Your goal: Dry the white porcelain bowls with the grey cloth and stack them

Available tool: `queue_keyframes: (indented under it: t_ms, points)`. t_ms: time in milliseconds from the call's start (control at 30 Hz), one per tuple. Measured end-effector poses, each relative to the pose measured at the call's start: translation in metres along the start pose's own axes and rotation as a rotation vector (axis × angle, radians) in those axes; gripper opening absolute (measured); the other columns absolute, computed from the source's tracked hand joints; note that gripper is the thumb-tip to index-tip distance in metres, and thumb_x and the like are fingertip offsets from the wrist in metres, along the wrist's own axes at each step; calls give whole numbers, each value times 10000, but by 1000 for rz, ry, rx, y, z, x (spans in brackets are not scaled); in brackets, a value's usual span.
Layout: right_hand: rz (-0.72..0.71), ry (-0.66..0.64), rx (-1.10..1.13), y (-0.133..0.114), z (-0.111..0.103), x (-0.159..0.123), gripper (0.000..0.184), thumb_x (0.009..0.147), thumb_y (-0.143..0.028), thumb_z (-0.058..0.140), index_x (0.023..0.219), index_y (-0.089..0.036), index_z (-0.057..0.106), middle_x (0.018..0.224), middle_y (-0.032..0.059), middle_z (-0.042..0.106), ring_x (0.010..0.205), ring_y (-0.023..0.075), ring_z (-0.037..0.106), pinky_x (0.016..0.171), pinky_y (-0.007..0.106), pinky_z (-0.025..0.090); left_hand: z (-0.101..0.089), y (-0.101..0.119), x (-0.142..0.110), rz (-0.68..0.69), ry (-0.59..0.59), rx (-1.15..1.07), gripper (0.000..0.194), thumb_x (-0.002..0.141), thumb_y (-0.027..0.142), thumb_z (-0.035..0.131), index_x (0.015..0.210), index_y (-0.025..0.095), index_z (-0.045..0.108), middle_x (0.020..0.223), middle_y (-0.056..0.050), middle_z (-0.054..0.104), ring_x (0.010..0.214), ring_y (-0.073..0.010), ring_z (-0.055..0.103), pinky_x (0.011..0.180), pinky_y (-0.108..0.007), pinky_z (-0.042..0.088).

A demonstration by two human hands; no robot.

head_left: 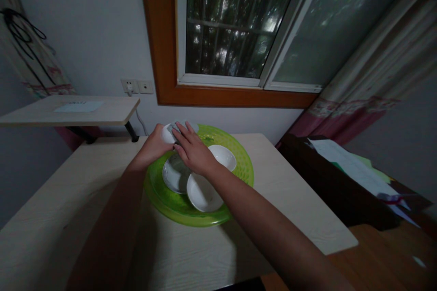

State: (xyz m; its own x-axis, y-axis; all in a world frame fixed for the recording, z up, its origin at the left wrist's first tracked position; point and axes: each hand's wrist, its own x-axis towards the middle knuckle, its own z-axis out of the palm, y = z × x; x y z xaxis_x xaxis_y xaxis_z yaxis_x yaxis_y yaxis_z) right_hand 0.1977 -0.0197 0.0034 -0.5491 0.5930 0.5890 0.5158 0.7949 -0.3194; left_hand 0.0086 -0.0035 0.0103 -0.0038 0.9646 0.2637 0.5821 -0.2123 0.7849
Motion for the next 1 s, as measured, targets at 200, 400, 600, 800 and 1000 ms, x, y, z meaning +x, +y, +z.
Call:
queue_keyframes:
  t_ms: [200, 400, 600, 800, 1000]
  points:
    - [145, 45, 117, 9, 1, 0, 597, 1050, -441, 389, 1608, -297, 232, 1703, 39, 162, 1583, 226, 123, 1285, 511, 200, -2, -7, 1, -15, 53, -66, 624, 622, 439, 799, 1109, 195, 493, 1069, -68, 642, 1004, -269, 645, 839, -377, 518]
    - [335, 33, 292, 26, 7, -2, 747, 1007, -602, 395, 1622, -234, 184, 1676, 101, 248, 1564, 242, 210, 1280, 506, 185, 0, -19, 3, -30, 93, -311, 659, 619, 407, 814, 1151, 188, 493, 1115, -68, 618, 1004, -250, 645, 837, -370, 537]
    - [372, 62, 350, 29, 10, -3, 733, 1004, -595, 401, 1616, -240, 209, 1654, 93, 309, 1543, 236, 278, 1272, 494, 216, -1, -14, 0, -52, 74, -373, 679, 624, 417, 825, 1165, 188, 484, 1114, -67, 614, 976, -237, 651, 823, -361, 543]
    - [272, 64, 211, 23, 5, -4, 706, 1027, -515, 406, 1619, -205, 181, 1685, 115, 212, 1570, 237, 188, 1284, 491, 191, -4, -5, -4, -32, 14, -164, 644, 647, 448, 797, 1160, 197, 500, 1060, -55, 634, 984, -259, 647, 818, -372, 537]
    - [80, 28, 2, 3, -2, -2, 635, 1032, -427, 437, 1596, -189, 268, 1699, 118, 152, 1588, 267, 59, 1285, 531, 176, -4, -4, -1, 14, -30, -44, 591, 613, 421, 814, 1070, 204, 508, 1009, -56, 650, 977, -270, 640, 820, -364, 529]
